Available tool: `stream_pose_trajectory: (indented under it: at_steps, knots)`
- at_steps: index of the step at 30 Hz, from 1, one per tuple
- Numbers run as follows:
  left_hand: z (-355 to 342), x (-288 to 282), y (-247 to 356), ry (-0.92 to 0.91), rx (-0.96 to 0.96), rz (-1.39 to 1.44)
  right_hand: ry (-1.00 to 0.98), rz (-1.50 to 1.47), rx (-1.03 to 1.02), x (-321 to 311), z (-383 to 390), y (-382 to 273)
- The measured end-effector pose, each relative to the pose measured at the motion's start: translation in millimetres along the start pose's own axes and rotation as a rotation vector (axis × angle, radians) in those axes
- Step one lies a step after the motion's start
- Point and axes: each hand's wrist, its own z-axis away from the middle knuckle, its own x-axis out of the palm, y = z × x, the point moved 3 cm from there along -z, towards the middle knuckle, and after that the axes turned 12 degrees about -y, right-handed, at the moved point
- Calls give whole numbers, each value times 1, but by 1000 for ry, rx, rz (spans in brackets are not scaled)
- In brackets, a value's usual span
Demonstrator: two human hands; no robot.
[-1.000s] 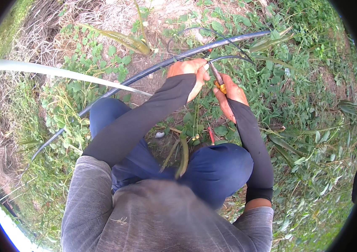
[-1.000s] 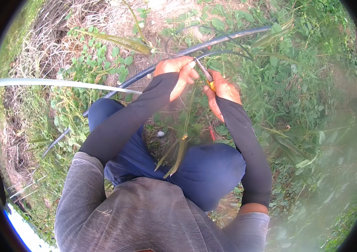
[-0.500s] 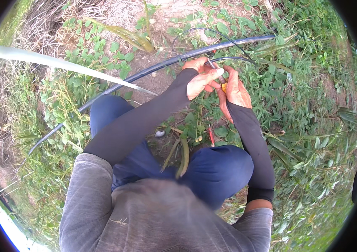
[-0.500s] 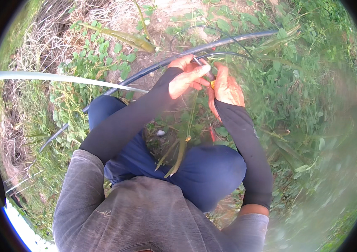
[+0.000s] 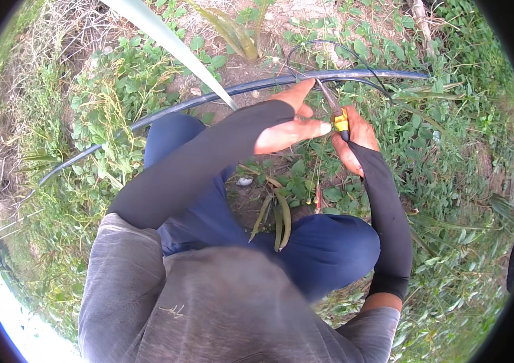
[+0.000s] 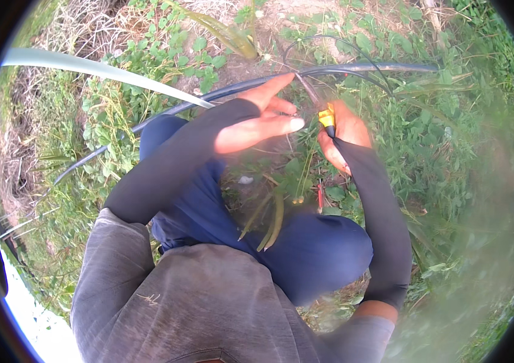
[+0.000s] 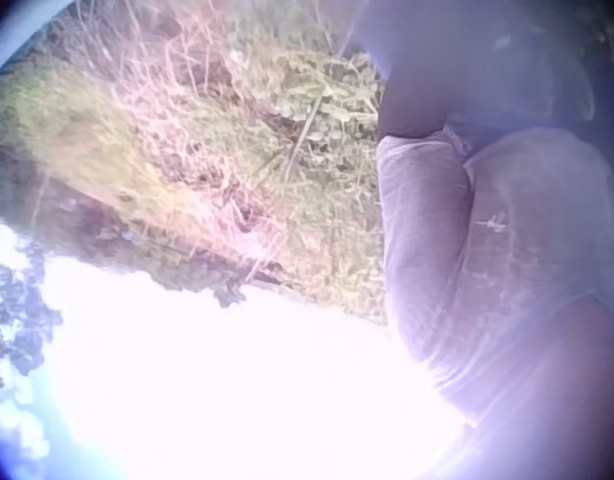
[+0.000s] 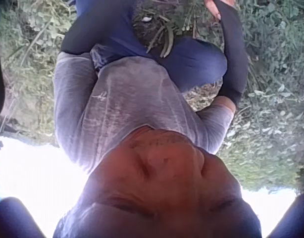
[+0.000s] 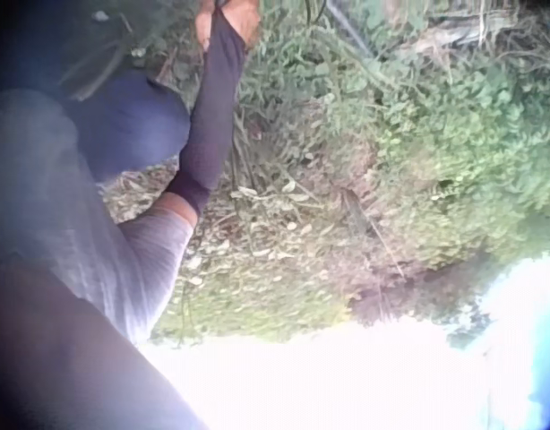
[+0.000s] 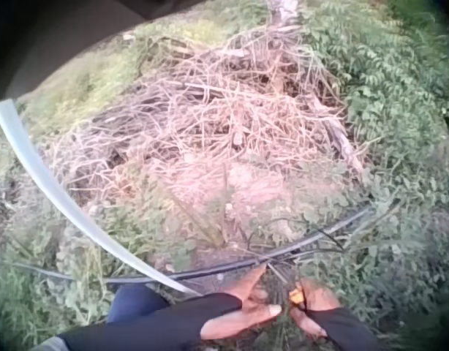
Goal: The person walks through a field carrying irrigation tubing and connectors, then kneels to attach a white drip line to a black mainline using a punch tool and zip ties. They repeat this process at multiple locations along the mainline.
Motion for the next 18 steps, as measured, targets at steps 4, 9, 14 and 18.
stream_pose_trajectory:
  at_steps: [4, 9, 14, 18]
  knots:
    - [83, -86, 7, -499, 179, 422, -25, 111, 30, -2, -12, -15]
    - [96, -151, -54, -158, 338, 492, -106, 402, -60, 11, -55, -45]
    - [-3, -142, -175, 118, -22, -157, -103, 544, -185, 54, -108, -49]
    - [-65, -123, -243, -194, -246, -498, -191, 635, 42, 96, -139, -33]
